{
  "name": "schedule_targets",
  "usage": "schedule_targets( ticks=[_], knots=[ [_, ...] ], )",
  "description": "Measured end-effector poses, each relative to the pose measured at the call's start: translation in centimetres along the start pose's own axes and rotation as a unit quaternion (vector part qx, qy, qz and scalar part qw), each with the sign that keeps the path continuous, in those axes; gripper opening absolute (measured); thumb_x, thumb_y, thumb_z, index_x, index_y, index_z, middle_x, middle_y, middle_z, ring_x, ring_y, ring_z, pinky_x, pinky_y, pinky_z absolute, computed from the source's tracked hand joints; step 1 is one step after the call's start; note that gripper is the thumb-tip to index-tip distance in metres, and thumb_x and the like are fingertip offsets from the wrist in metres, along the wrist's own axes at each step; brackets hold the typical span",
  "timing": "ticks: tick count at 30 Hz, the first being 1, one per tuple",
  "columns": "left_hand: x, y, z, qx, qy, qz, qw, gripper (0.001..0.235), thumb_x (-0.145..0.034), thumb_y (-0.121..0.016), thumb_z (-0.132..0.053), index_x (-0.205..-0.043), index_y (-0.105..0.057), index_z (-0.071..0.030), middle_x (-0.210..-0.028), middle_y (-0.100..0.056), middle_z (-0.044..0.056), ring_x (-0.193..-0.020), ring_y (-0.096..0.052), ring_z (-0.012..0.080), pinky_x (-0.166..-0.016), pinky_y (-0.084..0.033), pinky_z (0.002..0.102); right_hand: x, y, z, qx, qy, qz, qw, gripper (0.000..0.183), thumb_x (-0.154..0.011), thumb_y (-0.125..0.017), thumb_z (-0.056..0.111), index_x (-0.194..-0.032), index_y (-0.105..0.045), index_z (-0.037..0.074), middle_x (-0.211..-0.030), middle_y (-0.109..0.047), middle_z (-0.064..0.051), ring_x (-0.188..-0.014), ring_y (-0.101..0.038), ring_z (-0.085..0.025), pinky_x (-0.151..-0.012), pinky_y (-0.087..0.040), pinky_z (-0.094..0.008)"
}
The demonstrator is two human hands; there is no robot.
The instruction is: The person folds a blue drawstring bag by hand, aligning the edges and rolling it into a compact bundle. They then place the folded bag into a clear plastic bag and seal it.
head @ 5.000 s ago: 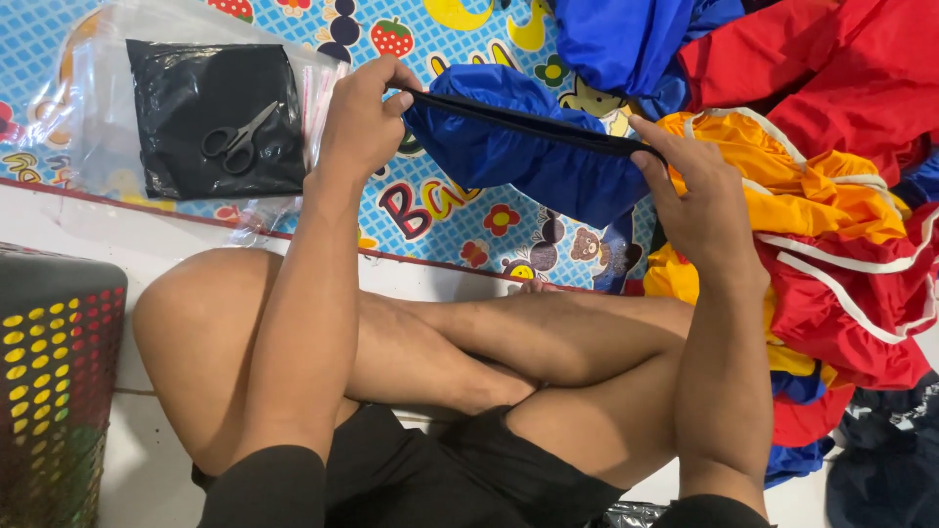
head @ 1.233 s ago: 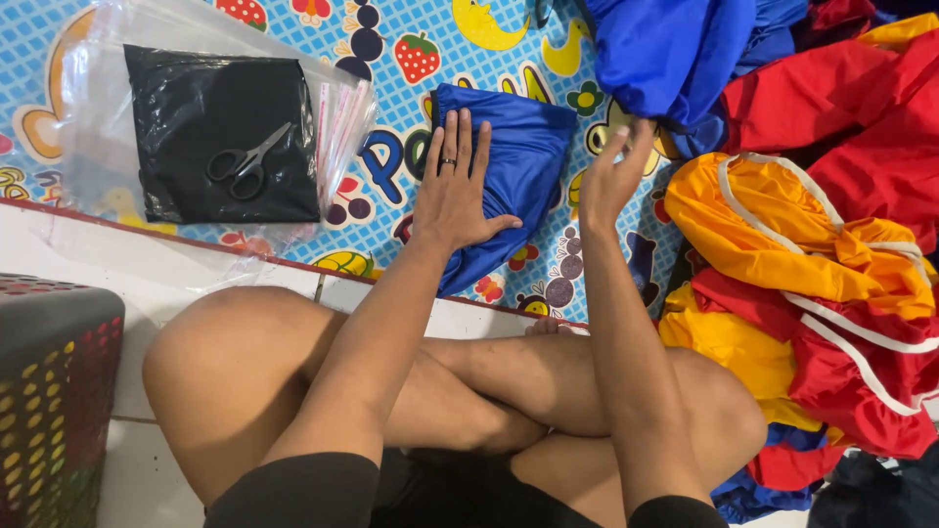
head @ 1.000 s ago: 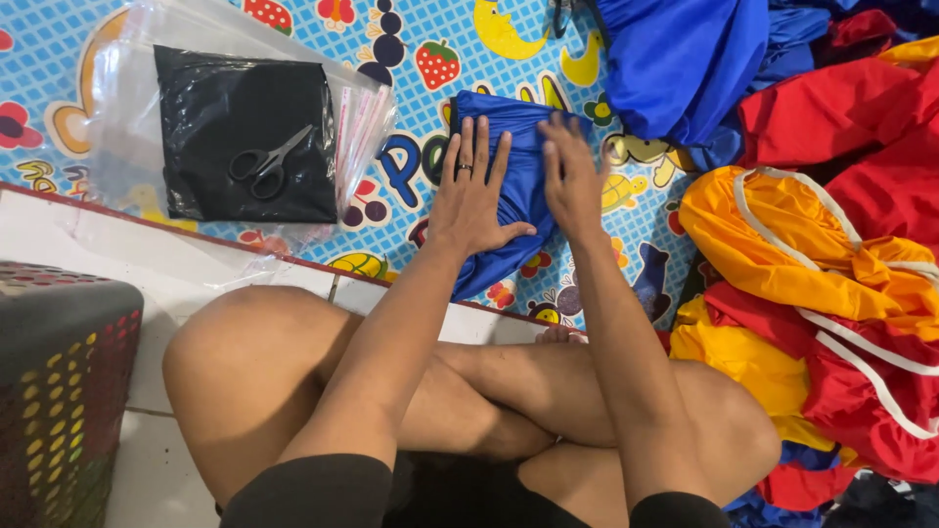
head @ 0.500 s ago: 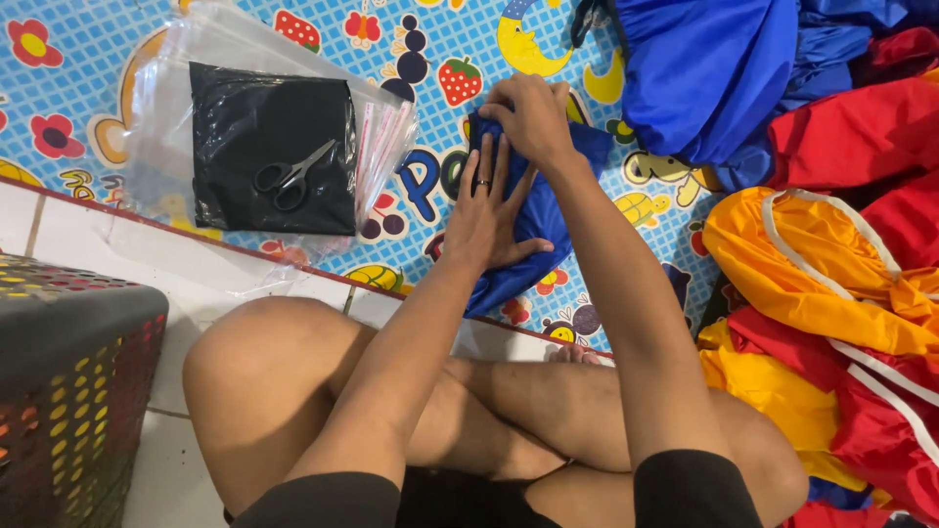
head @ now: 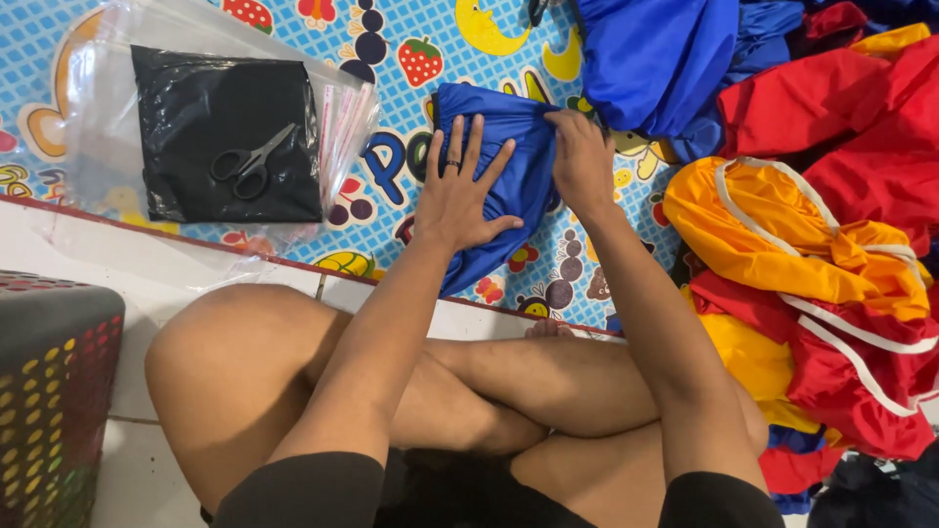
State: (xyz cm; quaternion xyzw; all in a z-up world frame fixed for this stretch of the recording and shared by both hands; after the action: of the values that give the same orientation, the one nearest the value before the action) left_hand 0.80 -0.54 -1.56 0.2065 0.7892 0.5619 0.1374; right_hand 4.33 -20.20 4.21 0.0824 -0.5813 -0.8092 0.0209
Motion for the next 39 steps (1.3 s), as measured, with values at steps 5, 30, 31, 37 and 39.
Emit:
schedule_targets(
  ticks=[5, 30, 31, 37, 39],
  knots=[
    [0.3, -0.1, -0.3, 0.003, 0.002, -0.001, 1.000, 0.108, -0.086, -0.044, -0.087, -0.168, -0.013, -0.023, -0.172, 0.000, 0.023, -0.157, 0.007, 0.0410, -0.123, 0.008, 0.059, 0.3, 1.2, 0.5, -0.024, -0.037, 0.060, 0.997, 0.032, -0.102, -0.052, 0.011, -0.129, -0.066, 0.002, -0.135, -0.063, -0.011, -0.116, -0.063, -0.032, -0.100, -0.041, -0.052],
    [0.4, -0.3, 0.0, 0.019, -0.019, -0.040, 0.999, 0.099, -0.093, -0.035, -0.085, -0.168, -0.024, -0.021, -0.170, -0.006, 0.025, -0.155, 0.003, 0.0435, -0.121, 0.006, 0.062, 9.9, 1.4, 1.2, -0.137, -0.098, 0.276, 0.946, 0.008, -0.077, -0.073, 0.002, -0.085, -0.072, 0.005, -0.078, -0.074, -0.008, -0.070, -0.071, -0.023, -0.067, -0.056, -0.034],
    [0.3, -0.3, 0.1, 0.018, -0.018, -0.040, 0.999, 0.099, -0.093, -0.035, -0.085, -0.168, -0.024, -0.021, -0.170, -0.006, 0.025, -0.155, 0.003, 0.0435, -0.121, 0.006, 0.062, 10.0, 1.9, 1.2, -0.138, -0.097, 0.276, 0.946, 0.008, -0.077, -0.073, 0.002, -0.085, -0.072, 0.005, -0.078, -0.074, -0.008, -0.070, -0.071, -0.023, -0.067, -0.056, -0.034],
    [0.6, -0.2, -0.1, 0.018, -0.019, -0.021, 0.999, 0.098, -0.094, -0.034, -0.084, -0.168, -0.021, -0.022, -0.171, -0.004, 0.023, -0.155, 0.005, 0.0420, -0.122, 0.006, 0.062, 13.4, 0.5, -6.2, 0.229, -0.145, 0.613, 0.742, 0.039, -0.065, -0.089, 0.004, -0.103, -0.081, -0.003, -0.107, -0.078, -0.014, -0.091, -0.071, -0.029, -0.086, -0.058, -0.034],
    [0.3, -0.4, 0.1, 0.018, -0.013, -0.015, 1.000, 0.099, -0.093, -0.033, -0.085, -0.168, -0.020, -0.023, -0.171, -0.004, 0.023, -0.155, 0.006, 0.0413, -0.121, 0.008, 0.061, 14.5, -0.4, -11.1, 0.234, -0.316, 0.449, 0.802, 0.030, -0.085, -0.073, 0.023, -0.104, -0.083, 0.002, -0.097, -0.080, -0.010, -0.088, -0.074, -0.027, -0.081, -0.055, -0.044]
  ],
)
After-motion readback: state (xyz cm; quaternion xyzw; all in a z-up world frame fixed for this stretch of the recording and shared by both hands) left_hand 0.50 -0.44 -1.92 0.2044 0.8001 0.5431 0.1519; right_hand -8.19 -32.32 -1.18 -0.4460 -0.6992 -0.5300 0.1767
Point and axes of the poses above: each hand's wrist, its own x-axis away from the middle knuckle, its own y-axis out of the back of the hand, z = x × y, the point moved 1 cm from there along -x, towards the middle knuckle
